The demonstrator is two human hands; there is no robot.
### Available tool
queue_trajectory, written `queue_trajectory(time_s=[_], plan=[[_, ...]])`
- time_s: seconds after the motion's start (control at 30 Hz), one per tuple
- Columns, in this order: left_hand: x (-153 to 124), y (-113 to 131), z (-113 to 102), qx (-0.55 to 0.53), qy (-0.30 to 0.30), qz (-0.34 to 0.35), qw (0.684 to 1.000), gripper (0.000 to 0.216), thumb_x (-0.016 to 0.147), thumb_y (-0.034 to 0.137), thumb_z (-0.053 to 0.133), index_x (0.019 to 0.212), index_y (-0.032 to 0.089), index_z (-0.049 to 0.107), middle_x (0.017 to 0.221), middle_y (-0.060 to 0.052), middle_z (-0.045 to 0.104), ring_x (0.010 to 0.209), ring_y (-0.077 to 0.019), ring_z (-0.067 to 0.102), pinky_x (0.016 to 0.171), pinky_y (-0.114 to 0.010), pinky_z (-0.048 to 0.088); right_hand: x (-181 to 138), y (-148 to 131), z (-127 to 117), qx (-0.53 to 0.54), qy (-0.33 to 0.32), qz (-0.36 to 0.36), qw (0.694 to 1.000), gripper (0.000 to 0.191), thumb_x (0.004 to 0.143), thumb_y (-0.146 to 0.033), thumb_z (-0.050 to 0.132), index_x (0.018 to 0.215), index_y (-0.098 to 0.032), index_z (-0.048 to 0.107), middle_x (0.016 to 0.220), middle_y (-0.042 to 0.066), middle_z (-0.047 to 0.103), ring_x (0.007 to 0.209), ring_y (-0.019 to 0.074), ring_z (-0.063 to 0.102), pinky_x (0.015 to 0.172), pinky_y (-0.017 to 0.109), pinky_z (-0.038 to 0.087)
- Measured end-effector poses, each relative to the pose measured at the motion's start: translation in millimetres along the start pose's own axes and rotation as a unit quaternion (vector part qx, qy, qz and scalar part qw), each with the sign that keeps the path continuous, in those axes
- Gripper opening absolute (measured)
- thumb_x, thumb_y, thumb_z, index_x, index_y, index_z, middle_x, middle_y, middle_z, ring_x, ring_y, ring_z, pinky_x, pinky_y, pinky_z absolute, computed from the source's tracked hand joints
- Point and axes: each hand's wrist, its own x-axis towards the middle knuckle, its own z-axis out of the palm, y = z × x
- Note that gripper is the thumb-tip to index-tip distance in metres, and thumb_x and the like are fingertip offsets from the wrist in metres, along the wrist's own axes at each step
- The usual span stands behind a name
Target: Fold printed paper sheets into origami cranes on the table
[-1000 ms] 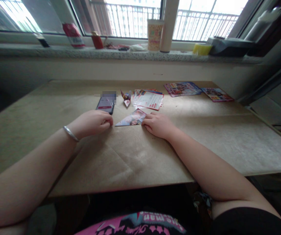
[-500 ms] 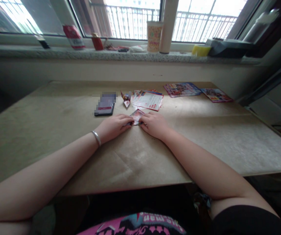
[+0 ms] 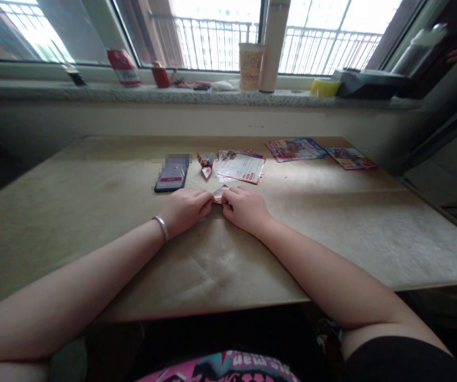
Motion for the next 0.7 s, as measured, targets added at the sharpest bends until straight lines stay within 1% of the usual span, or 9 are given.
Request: queue_trajectory(time_s=[0.1,0.2,0.37,0.53,0.7], plan=[[1,5,-2,-0.006,0.04,0.019,0.999,0.024,0.094,0.03,0.045,0.081,0.018,0.061,0.078,-0.003,0.069,0.07,-0.0168,0.063,0.07,-0.033,0.039,1,-3,0,0.023,0.012,-0.008,1.0,0.01,0.082,-0.023,0.053,0.082,-0.022,0.063,0.088,0.004,0.067,0.085,0.019,0.057,0.073,0.029,0.04],[2,9,-2,-0.008,0.062,0.034,0.997,0.027,0.097,0.034,0.043,0.085,0.019,0.063,0.081,-0.002,0.07,0.074,-0.0166,0.062,0.073,-0.034,0.038,2,-4,1,0.035,0.014,-0.014,0.999,0.01,0.081,-0.023,0.052,0.082,-0.021,0.062,0.087,0.004,0.067,0.086,0.0192,0.057,0.074,0.029,0.041],[1,9,-3,-0.012,0.056,0.031,0.998,0.03,0.097,0.033,0.042,0.079,0.018,0.062,0.08,-0.003,0.069,0.074,-0.0164,0.061,0.074,-0.034,0.036,1,-1,0,0.053,0.026,-0.003,0.998,0.006,0.078,-0.022,0.054,0.077,-0.022,0.06,0.083,0.003,0.066,0.082,0.0184,0.057,0.073,0.029,0.041],[-1,5,-5,0.004,0.071,0.025,0.997,0.03,0.097,0.032,0.042,0.079,0.019,0.062,0.08,-0.003,0.069,0.075,-0.0172,0.06,0.075,-0.035,0.036,0,6,-1,0.088,0.041,0.022,0.995,0.005,0.075,-0.02,0.055,0.076,-0.022,0.06,0.083,0.002,0.065,0.078,0.0171,0.058,0.072,0.027,0.043],[-3,2,-8,0.003,0.06,0.024,0.998,0.028,0.097,0.031,0.043,0.082,0.019,0.064,0.083,-0.003,0.069,0.077,-0.0171,0.06,0.075,-0.034,0.036,-2,11,-5,0.093,0.048,0.023,0.994,0.006,0.074,-0.018,0.055,0.075,-0.022,0.06,0.082,0.003,0.066,0.079,0.0177,0.059,0.073,0.028,0.044]])
